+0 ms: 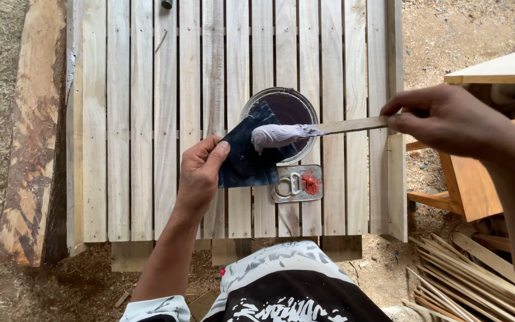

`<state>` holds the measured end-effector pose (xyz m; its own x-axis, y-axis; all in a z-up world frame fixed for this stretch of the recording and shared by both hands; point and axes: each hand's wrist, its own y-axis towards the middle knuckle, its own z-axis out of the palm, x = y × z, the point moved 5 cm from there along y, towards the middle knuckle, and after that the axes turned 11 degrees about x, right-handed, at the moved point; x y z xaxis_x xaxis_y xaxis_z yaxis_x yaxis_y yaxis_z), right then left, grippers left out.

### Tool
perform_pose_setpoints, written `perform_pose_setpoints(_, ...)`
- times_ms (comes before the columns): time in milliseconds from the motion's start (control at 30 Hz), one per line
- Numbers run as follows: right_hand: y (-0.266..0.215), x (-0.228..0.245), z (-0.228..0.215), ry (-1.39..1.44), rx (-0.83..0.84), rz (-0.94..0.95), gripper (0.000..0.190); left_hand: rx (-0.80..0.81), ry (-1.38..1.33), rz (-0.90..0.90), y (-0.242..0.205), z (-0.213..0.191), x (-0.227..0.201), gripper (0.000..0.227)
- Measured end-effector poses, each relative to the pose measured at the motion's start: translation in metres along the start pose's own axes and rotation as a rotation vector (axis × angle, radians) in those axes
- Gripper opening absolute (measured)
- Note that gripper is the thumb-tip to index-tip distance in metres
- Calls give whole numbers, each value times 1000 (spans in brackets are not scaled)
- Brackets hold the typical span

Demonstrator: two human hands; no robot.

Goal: The person uses a putty knife to spread a pinkish filler onto a small square card, then applies the filler to gaps between wooden slats on a pallet. They smooth the filler along the seams and edges, occasionally switching between two cards to continue filling different sections.

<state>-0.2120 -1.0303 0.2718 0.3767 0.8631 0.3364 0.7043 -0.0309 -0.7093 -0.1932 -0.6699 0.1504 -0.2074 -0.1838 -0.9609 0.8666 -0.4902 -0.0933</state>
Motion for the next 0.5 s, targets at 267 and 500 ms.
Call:
perform_pose_setpoints(267, -35, 10, 18, -407, -325, -401, 14, 25, -99, -4, -12, 1, -6, 22)
perform_pose_setpoints(500, -74, 27, 25, -713, -749, -683, 10, 85, -171, -9, -26, 9, -13, 21)
